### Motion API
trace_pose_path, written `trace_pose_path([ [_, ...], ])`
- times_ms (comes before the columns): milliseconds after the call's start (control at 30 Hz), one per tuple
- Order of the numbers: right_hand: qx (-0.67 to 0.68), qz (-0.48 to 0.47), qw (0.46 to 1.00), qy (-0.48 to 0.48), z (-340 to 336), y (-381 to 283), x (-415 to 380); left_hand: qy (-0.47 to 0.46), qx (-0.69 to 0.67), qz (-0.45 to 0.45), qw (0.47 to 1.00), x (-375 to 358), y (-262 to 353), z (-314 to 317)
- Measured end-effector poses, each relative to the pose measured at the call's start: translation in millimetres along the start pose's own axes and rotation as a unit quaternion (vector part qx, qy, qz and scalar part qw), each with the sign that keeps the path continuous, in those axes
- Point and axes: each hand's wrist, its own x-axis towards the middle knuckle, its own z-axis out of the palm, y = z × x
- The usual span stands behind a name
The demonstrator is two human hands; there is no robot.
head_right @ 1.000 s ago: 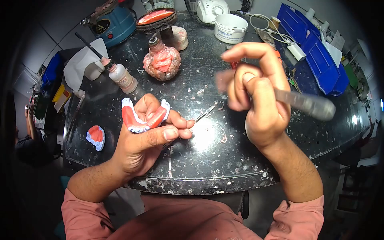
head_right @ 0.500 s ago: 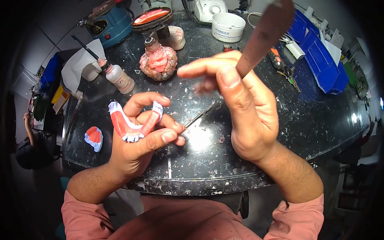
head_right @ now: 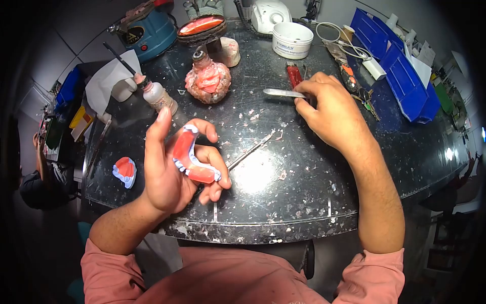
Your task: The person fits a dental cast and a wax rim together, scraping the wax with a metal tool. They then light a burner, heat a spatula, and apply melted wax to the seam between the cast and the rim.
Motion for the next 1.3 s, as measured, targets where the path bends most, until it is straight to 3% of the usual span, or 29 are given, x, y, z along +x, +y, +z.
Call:
trace_pose_path([
  [67,-0.033,-0.078,0.994,0.065,4.1,-5.0,-2.1,-0.005,0.006,-0.018,1.000,4.0,5.2,-7.2],
  [133,0.070,-0.177,0.978,0.083,6.3,-27.6,-2.8,-0.032,0.119,-0.038,0.992,5.0,8.3,-12.3],
  [167,0.239,-0.168,0.956,0.030,7.3,-47.1,-9.1,-0.031,0.120,-0.036,0.992,4.7,10.3,-9.5],
  [200,0.327,-0.178,0.928,-0.012,9.0,-61.7,-16.2,-0.018,0.186,-0.039,0.982,3.4,12.4,-5.1],
  [233,0.371,-0.164,0.913,-0.051,9.7,-73.5,-23.4,-0.005,0.250,-0.044,0.967,1.2,13.4,0.5],
  [267,0.348,-0.211,0.913,-0.041,18.4,-72.8,-24.1,0.058,0.260,-0.007,0.964,0.3,9.3,14.3],
  [300,0.323,-0.258,0.910,-0.029,27.5,-70.0,-24.3,0.057,0.262,-0.007,0.963,-0.5,8.1,13.8],
  [367,0.418,-0.128,0.895,-0.085,27.1,-70.5,-29.1,0.016,0.258,0.029,0.966,-1.2,11.0,5.9],
  [400,0.460,-0.080,0.880,-0.092,30.0,-66.4,-29.2,0.007,0.245,0.000,0.969,-2.6,18.3,4.0],
  [433,0.515,-0.082,0.850,-0.068,32.0,-65.6,-28.0,0.055,0.186,0.032,0.980,-5.6,19.4,10.2],
  [500,0.564,-0.053,0.820,-0.081,31.0,-62.4,-25.1,0.045,0.257,0.074,0.962,-10.2,24.3,-1.0],
  [567,0.589,-0.022,0.799,-0.119,25.6,-64.5,-26.2,0.037,0.243,0.093,0.965,-14.7,26.5,0.9],
  [633,0.629,-0.022,0.767,-0.124,23.2,-67.1,-28.5,0.064,0.262,0.175,0.947,-20.5,24.1,9.0],
  [700,0.677,0.026,0.700,-0.227,9.4,-70.6,-28.2,0.086,0.283,0.195,0.935,-24.6,19.7,9.7],
  [767,0.695,0.014,0.673,-0.254,9.2,-70.1,-29.9,0.071,0.387,0.319,0.862,-27.2,16.4,3.7],
  [833,0.691,-0.024,0.679,-0.246,5.8,-69.8,-33.3,0.116,0.329,0.409,0.843,-36.3,13.7,19.1],
  [900,0.666,-0.050,0.704,-0.243,-1.2,-70.1,-37.0,0.123,0.409,0.536,0.728,-51.6,17.8,5.4],
  [967,0.623,-0.141,0.737,-0.221,0.8,-67.3,-35.2,0.035,0.469,0.572,0.672,-90.0,23.1,-49.1],
  [1033,0.622,-0.173,0.736,-0.205,3.2,-67.2,-34.4,0.084,0.379,0.568,0.726,-113.0,14.4,-82.7],
  [1100,0.667,-0.128,0.695,-0.236,1.8,-68.1,-35.8,0.402,0.373,0.504,0.667,-98.4,2.5,-68.4],
  [1167,0.677,-0.115,0.686,-0.241,1.0,-68.5,-34.8,0.463,0.479,0.355,0.655,-114.7,-0.3,-83.2],
  [1233,0.699,-0.111,0.664,-0.242,2.3,-66.5,-33.5,0.458,0.647,0.227,0.566,-132.0,-2.5,-96.4],
  [1300,0.712,-0.102,0.650,-0.246,2.2,-66.4,-34.0,0.448,0.661,0.219,0.561,-129.0,-8.8,-96.4],
])
